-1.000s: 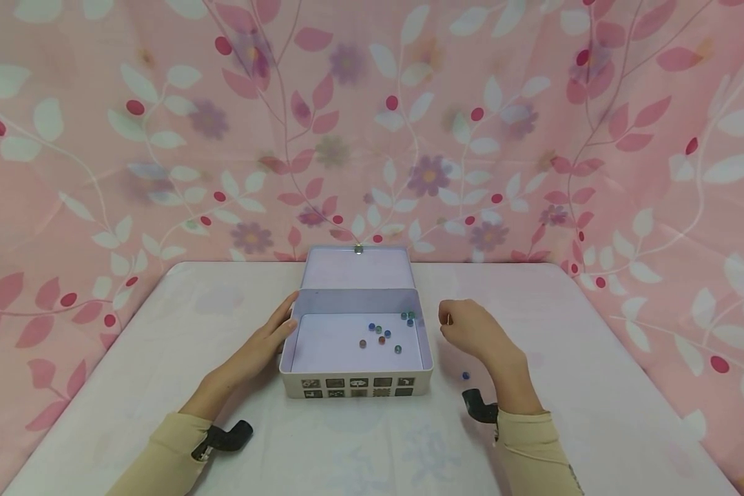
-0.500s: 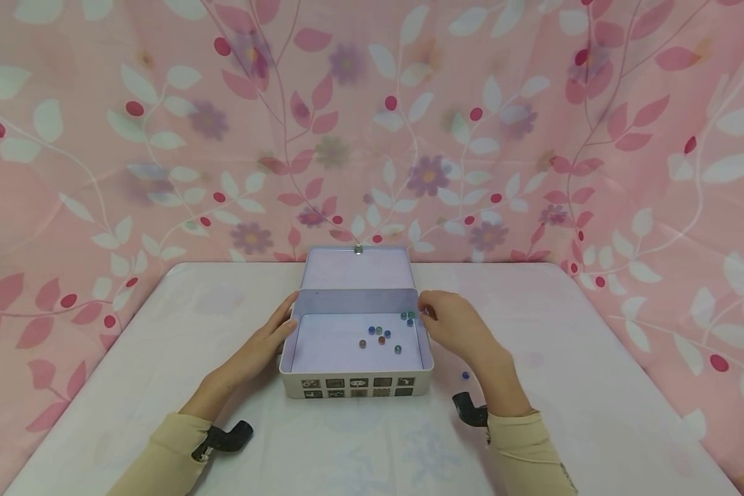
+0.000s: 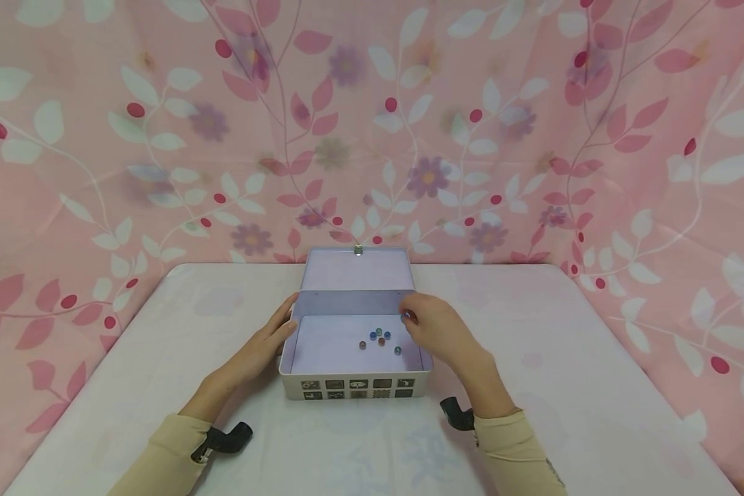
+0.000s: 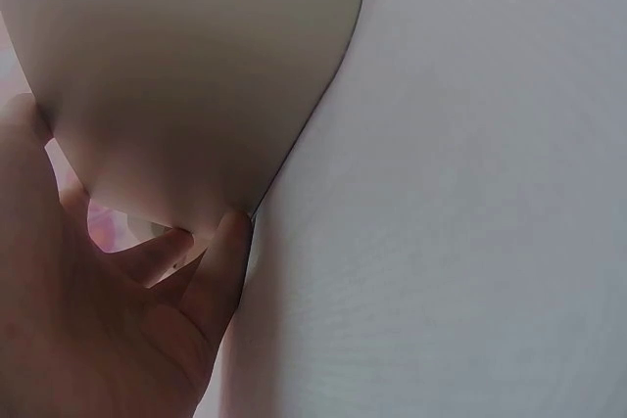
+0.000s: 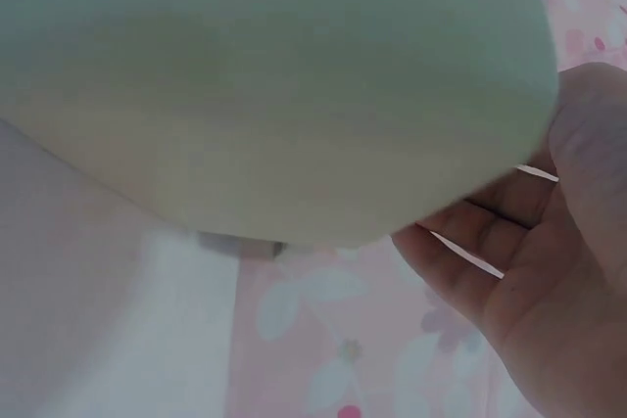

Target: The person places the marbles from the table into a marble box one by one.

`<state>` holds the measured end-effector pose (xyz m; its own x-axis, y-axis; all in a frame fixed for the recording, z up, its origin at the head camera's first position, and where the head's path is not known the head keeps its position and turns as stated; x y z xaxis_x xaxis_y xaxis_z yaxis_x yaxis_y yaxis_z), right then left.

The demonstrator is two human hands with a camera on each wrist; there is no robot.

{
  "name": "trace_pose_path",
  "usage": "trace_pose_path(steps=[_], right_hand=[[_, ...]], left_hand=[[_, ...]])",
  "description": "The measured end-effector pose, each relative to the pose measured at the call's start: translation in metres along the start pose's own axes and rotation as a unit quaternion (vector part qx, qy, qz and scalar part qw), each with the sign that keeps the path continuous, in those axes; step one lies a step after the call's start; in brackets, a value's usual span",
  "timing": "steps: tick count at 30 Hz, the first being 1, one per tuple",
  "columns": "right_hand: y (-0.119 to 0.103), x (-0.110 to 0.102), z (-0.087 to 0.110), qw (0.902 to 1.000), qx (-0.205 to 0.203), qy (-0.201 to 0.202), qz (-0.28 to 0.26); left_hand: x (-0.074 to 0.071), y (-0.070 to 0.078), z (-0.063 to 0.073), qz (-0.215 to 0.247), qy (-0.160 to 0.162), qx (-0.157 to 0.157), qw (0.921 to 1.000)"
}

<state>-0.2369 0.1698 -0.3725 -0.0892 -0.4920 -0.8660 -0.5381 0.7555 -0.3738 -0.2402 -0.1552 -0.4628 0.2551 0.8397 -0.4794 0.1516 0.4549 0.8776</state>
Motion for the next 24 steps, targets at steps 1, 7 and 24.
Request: trace_pose_path(steps=[1, 7, 24], right_hand=[[-0.001, 0.002, -0.001, 1.0, -0.005, -0.002, 0.002], [-0.009, 0.009, -0.005, 0.9994, -0.033, -0.008, 0.009], [-0.01, 0.033, -0.012, 0.9973, -0.044, -0.057, 0.012]], left_hand=[[0.0, 0.0, 0.0, 0.001, 0.002, -0.001, 1.0], [0.0, 0.004, 0.001, 0.006, -0.002, -0.008, 1.0], [-0.001, 0.004, 0.001, 0.003, -0.004, -0.011, 0.9999]])
Point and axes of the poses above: each hand's wrist, its own z-axis away from the middle knuckle, its own x-axis out of the palm, y = z × x, the point moved 3 cm from there along -z, towards the middle knuckle, and after that the axes turned 3 degrees about -z, right-handed, at the moved point
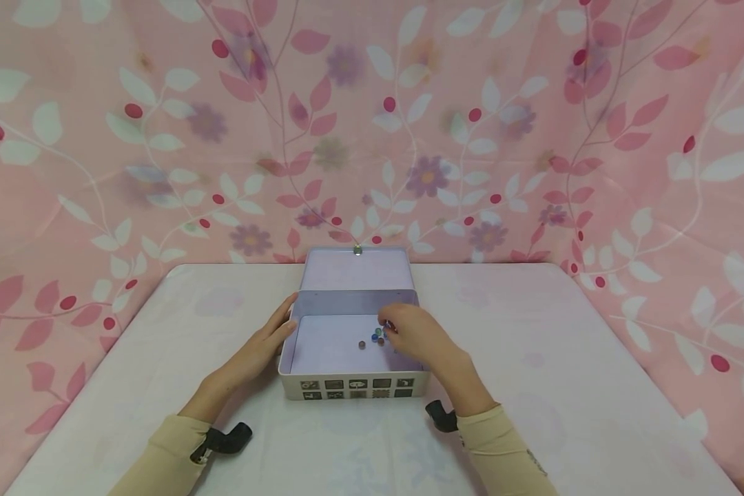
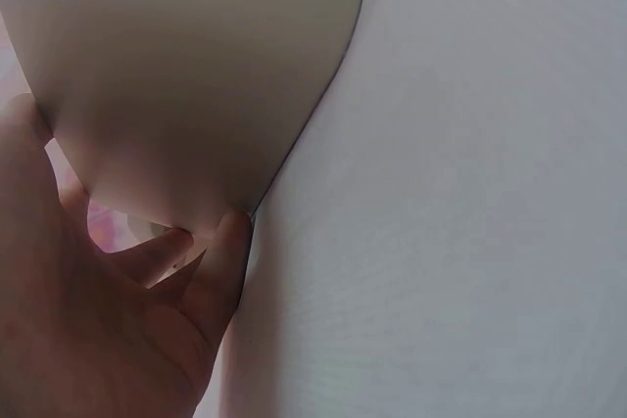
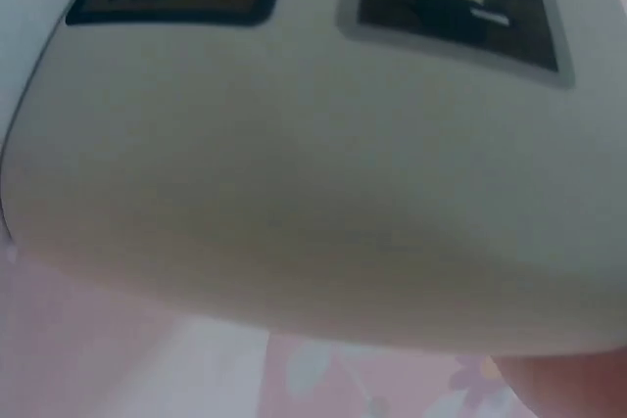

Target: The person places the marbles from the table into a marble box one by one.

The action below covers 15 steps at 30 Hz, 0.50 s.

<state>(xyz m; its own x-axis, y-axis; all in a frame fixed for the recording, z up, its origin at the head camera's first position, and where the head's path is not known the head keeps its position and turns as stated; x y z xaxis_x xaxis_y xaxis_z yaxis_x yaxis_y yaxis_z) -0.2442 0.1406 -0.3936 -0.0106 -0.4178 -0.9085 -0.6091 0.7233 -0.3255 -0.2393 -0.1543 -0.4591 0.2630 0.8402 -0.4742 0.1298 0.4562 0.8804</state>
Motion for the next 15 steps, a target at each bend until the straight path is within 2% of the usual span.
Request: trace_pose_path(steps=[7, 15], right_hand=[[-0.007, 0.011, -0.004, 0.9998, -0.001, -0.019, 0.002], [-0.015, 0.02, -0.006, 0.9988, -0.029, -0.039, 0.01]], left_hand=[[0.001, -0.003, 0.0, -0.005, 0.008, 0.001, 1.0], [0.0, -0.002, 0.0, -0.003, 0.004, 0.003, 1.0]])
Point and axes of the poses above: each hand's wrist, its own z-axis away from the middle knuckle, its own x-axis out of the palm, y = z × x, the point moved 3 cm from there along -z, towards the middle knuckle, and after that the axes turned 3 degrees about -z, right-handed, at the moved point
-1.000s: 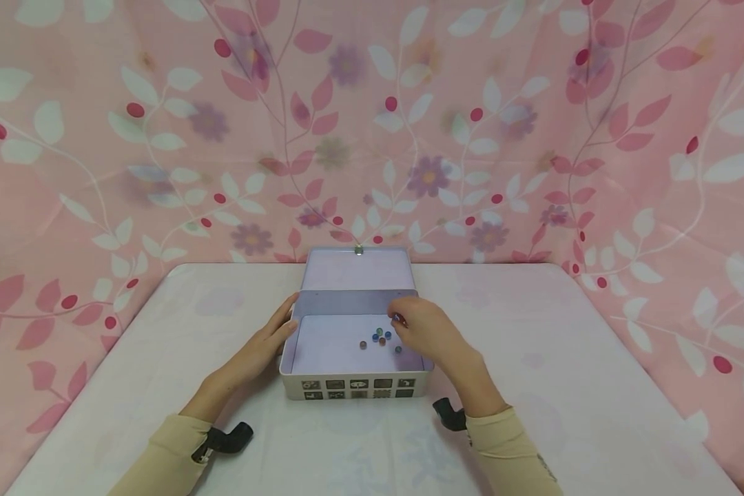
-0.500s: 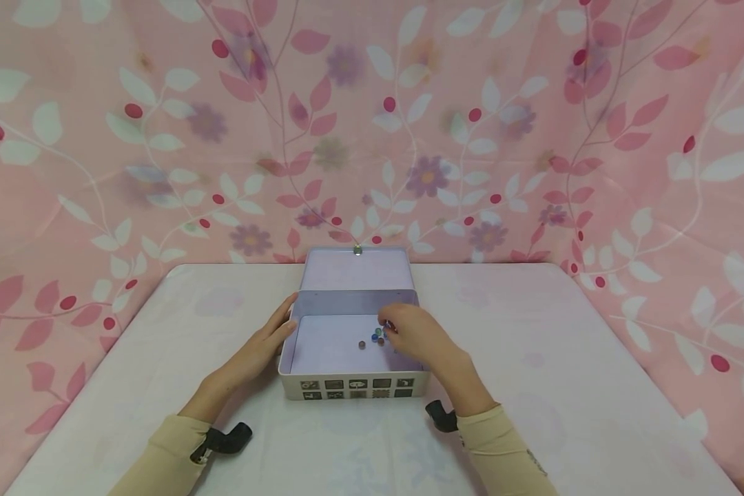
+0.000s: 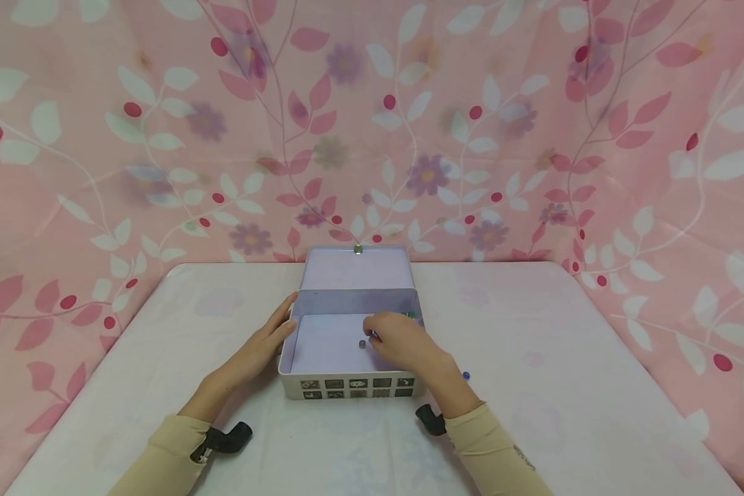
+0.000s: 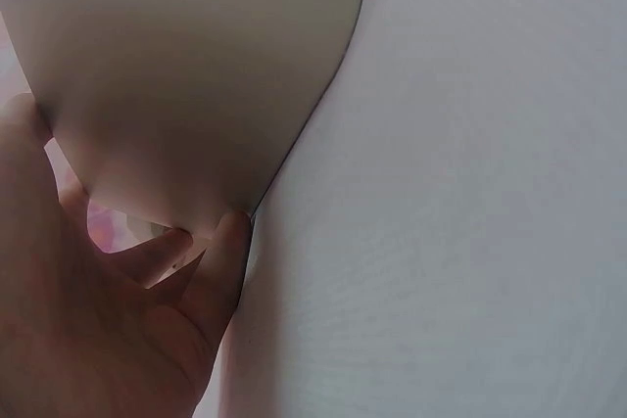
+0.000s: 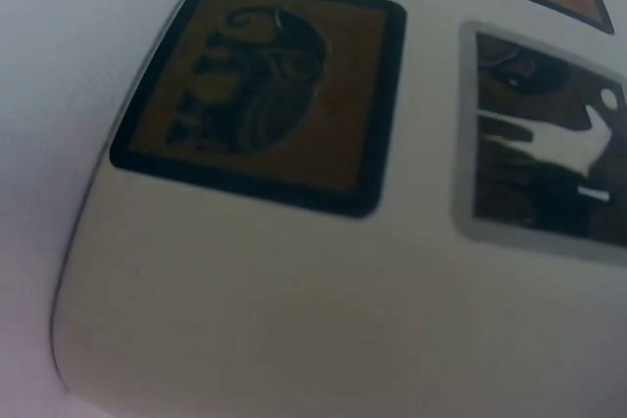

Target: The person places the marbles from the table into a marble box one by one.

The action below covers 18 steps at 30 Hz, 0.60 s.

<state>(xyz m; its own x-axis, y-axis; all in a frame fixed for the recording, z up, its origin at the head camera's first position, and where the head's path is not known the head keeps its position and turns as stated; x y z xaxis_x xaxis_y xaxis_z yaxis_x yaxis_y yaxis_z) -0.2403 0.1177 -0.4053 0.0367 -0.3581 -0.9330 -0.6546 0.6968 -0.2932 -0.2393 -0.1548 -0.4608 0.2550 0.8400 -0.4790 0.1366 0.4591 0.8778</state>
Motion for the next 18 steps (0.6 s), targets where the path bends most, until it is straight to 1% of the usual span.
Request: trace_pose_path(steps=[1, 3, 6, 8, 10, 14, 18], right_hand=[[0.0, 0.001, 0.0, 1.0, 0.002, -0.003, -0.002], [0.0, 0.001, 0.001, 0.9999, 0.008, -0.011, -0.008], [0.0, 0.002, 0.002, 0.9996, 0.014, -0.023, -0.011], [0.0, 0.003, 0.002, 0.9994, 0.015, -0.03, -0.012], [0.0, 0.003, 0.003, 0.9991, 0.017, -0.035, -0.014], [0.001, 0.004, 0.003, 0.9984, 0.028, -0.044, -0.019], [0.002, 0.006, 0.003, 0.9969, 0.042, -0.062, -0.024]], left_hand=[[0.0, 0.001, 0.0, 0.003, -0.002, -0.002, 1.0], [-0.002, 0.01, 0.004, 0.005, -0.009, -0.007, 0.9999], [-0.002, 0.01, 0.004, 0.006, -0.01, -0.008, 0.9999], [-0.001, 0.009, 0.004, 0.002, -0.007, -0.008, 0.9999], [0.001, 0.0, 0.0, -0.002, 0.001, -0.003, 1.0], [0.001, -0.002, -0.001, -0.003, 0.003, 0.001, 1.0], [0.001, -0.002, -0.002, 0.006, -0.001, -0.003, 1.0]])
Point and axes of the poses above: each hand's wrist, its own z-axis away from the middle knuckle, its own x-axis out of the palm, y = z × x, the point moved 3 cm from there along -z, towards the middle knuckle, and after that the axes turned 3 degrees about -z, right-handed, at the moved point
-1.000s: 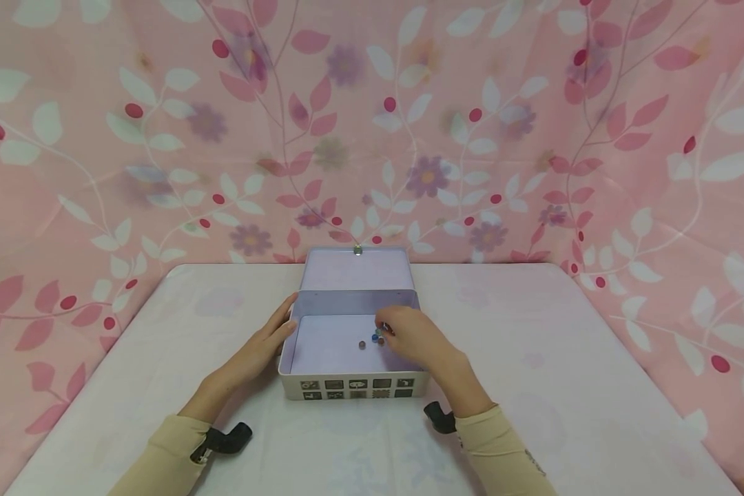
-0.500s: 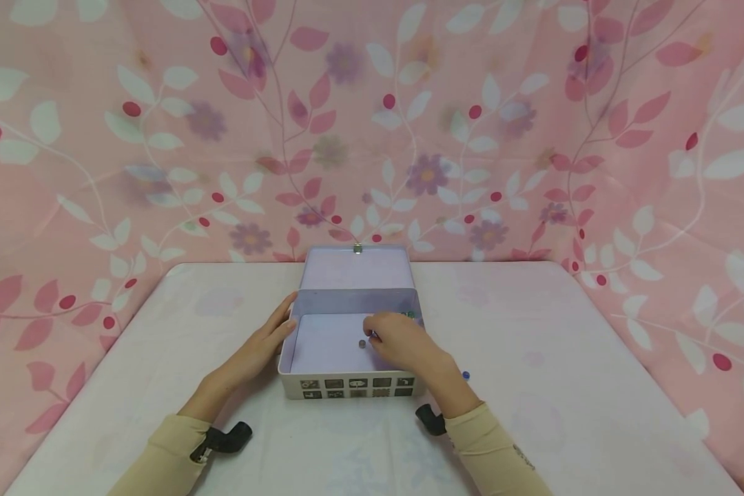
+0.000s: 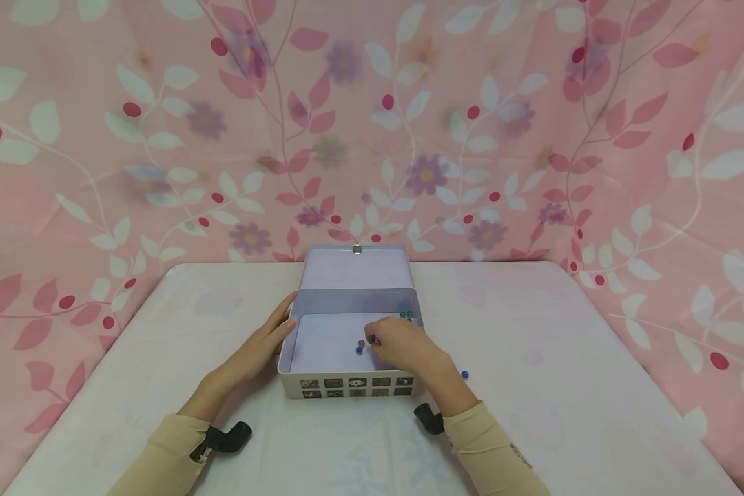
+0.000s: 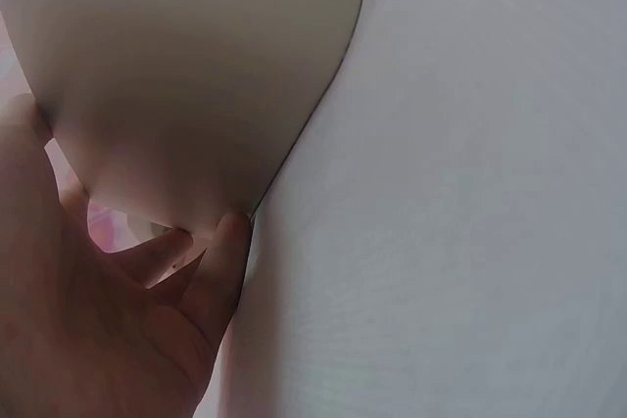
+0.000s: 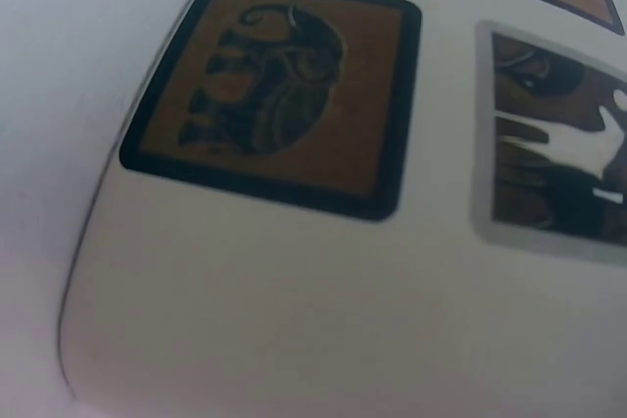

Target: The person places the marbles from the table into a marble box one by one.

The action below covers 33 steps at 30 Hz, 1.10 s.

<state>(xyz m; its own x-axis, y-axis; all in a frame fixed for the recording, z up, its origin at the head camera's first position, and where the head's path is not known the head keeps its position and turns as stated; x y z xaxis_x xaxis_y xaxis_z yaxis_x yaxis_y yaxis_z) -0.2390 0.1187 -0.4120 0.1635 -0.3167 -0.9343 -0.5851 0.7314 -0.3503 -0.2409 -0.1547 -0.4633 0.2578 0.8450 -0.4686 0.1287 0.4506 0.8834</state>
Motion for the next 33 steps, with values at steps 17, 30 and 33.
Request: trace_pose_path(steps=[17, 30, 33], right_hand=[[-0.002, -0.002, 0.002, 0.9999, -0.007, 0.003, -0.01], [-0.005, -0.009, 0.006, 0.9981, -0.028, 0.053, 0.011], [-0.006, -0.012, 0.008, 0.9984, -0.018, 0.053, 0.005]], left_hand=[[0.001, 0.002, 0.001, -0.001, 0.003, 0.0, 1.0], [-0.003, 0.014, 0.004, 0.004, -0.021, -0.015, 0.9997], [-0.004, 0.013, 0.004, 0.002, -0.016, -0.013, 0.9998]])
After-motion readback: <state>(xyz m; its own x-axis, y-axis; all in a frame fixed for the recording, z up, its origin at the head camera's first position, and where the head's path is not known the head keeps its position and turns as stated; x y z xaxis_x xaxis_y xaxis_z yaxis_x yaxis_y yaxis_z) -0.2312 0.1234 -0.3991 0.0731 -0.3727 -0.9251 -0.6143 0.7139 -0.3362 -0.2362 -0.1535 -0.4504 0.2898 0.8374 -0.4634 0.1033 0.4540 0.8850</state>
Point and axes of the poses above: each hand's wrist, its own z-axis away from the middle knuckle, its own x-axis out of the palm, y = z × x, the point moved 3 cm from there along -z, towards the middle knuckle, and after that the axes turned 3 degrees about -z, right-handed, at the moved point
